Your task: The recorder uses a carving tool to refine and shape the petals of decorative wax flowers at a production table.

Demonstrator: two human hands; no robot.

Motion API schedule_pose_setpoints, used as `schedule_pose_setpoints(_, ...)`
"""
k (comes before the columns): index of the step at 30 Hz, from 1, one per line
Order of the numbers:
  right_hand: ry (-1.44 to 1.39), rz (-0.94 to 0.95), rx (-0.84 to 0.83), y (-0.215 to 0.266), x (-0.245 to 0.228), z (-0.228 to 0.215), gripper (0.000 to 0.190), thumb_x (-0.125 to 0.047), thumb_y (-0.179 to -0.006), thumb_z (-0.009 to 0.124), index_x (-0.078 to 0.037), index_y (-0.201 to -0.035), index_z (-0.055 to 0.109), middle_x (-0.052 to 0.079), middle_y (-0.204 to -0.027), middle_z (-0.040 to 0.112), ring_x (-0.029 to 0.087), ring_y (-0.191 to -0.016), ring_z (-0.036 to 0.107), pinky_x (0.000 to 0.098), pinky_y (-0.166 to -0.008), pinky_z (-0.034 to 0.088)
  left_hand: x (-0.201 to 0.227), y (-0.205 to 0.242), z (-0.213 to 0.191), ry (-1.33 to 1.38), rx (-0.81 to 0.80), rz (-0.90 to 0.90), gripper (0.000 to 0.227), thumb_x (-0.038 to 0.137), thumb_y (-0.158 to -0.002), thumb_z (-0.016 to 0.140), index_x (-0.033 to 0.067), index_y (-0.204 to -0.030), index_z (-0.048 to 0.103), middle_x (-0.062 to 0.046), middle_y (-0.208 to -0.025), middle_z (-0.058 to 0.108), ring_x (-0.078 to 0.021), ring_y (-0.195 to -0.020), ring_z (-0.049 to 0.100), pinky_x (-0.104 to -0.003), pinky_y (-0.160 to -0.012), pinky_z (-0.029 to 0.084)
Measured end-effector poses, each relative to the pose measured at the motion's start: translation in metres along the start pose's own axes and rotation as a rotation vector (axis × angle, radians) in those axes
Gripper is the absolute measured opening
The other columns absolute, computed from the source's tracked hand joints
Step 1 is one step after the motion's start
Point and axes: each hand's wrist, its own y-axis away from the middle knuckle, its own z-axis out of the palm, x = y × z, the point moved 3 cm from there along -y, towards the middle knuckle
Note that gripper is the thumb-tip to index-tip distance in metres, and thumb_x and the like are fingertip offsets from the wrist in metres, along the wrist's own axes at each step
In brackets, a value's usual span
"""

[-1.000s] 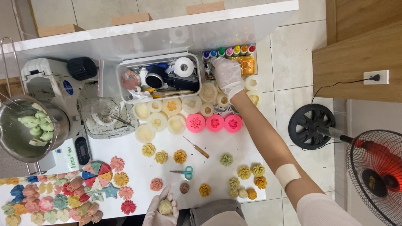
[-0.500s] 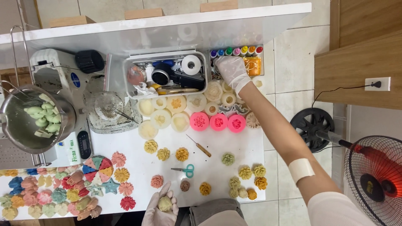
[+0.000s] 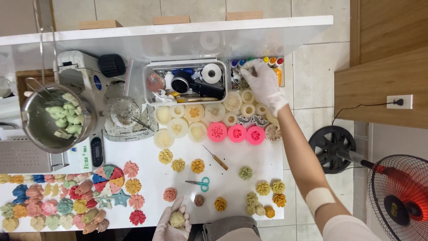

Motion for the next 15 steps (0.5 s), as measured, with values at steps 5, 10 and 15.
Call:
schedule_pose_setpoints(5,-0.602,0.212,0.014,0.035,-0.011,-0.01,0.003,-0.006,-0.099,0.068,-0.005,-0.099,0.065,0.005,-0.095,0.074,0.011,-0.081,0.065,0.0267,-0.072,0.054,0.0,0.003,0.026,-0.06,-0.016,0.059,0.05,0.033,-0.103,0.042,0.0015,-0.139,0.053,-0.008,-0.101,0.068,-0.02,-0.087,0.067,-0.033,-0.073,0.059)
schedule_pose_setpoints(10,-0.832,0.29,0.017,0.093,-0.047,-0.021,0.009,-0.003,-0.096,0.07,-0.003,-0.096,0.061,0.005,-0.087,0.074,0.009,-0.078,0.07,0.0241,-0.07,0.057,-0.005,-0.013,0.032,-0.156,-0.073,0.041,0.048,0.034,-0.103,0.044,0.0037,-0.138,0.056,-0.009,-0.101,0.068,-0.019,-0.085,0.066,-0.031,-0.069,0.058)
schedule_pose_setpoints(15,-0.97,0.551,0.015,0.175,-0.046,-0.002,0.044,0.0,-0.088,0.069,0.005,-0.13,0.063,0.011,-0.102,0.076,0.015,-0.089,0.074,0.0282,-0.083,0.059,-0.003,-0.005,0.053,-0.123,-0.179,-0.002,0.049,0.032,-0.101,0.049,0.0002,-0.137,0.058,-0.006,-0.099,0.067,-0.0196,-0.089,0.065,-0.029,-0.074,0.056)
